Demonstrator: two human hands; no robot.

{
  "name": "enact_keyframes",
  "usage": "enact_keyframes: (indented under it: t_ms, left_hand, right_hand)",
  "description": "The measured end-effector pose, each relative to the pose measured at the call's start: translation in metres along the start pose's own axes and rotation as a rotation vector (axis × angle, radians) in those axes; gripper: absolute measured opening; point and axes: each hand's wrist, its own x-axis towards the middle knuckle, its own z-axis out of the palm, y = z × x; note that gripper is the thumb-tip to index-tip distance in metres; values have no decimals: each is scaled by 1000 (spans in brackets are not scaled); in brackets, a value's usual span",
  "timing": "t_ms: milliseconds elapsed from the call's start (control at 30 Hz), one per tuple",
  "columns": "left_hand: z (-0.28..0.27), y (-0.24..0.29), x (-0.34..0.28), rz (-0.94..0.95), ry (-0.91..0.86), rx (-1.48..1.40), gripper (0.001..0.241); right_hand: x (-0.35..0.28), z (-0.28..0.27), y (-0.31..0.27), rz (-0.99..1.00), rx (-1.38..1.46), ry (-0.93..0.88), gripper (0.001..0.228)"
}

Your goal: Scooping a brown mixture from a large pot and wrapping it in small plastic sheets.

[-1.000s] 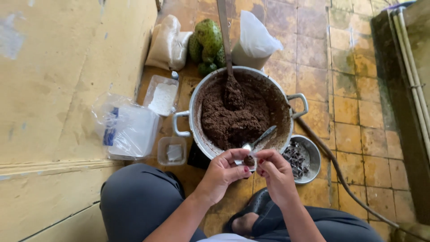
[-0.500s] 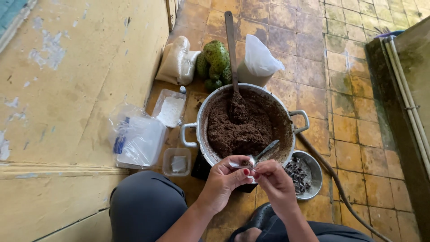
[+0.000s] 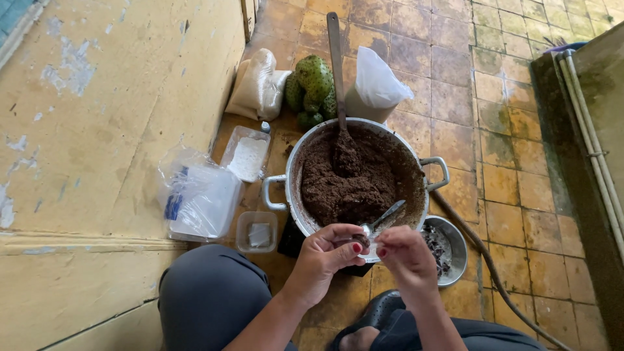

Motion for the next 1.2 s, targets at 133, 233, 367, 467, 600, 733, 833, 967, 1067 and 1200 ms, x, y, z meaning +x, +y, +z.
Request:
enact_keyframes:
  t_ms: [133, 233, 367, 467, 600, 733, 833, 967, 1067, 1200]
  left_hand:
    - [-3, -3, 1, -37, 8, -84, 31]
    - [-4, -3, 0, -49, -32, -122, 32]
    - [-5, -2, 0, -40, -73, -215, 32]
    - [-5, -2, 0, -24, -70, -261, 33]
    - [-9, -7, 3, -15, -42, -261, 35]
    - [-10, -7, 5, -7, -27, -225, 34]
    - [-8, -6, 5, -38, 38, -138, 34]
    - [-8, -5, 6, -44, 36, -127, 34]
    - [-7, -2, 5, -57, 48, -86, 35]
    - [-5, 5, 2, -62, 76, -3, 38]
  right_hand:
    - [6, 3, 15, 211, 268, 47, 32]
    - [13, 8, 27, 383, 513, -32, 44]
    - [24, 21, 31, 518, 721, -142, 62]
    - [29, 29, 33, 517, 794, -221, 68]
    - [32, 39, 30, 518, 821, -254, 70]
    - [35, 42, 31, 516, 807, -257, 66]
    - [34, 41, 33, 543, 812, -255, 71]
    - [32, 42, 30, 520, 857, -264, 70]
    - [31, 42, 30, 521, 853, -258, 73]
    - [28, 37, 31, 575, 800, -216, 80]
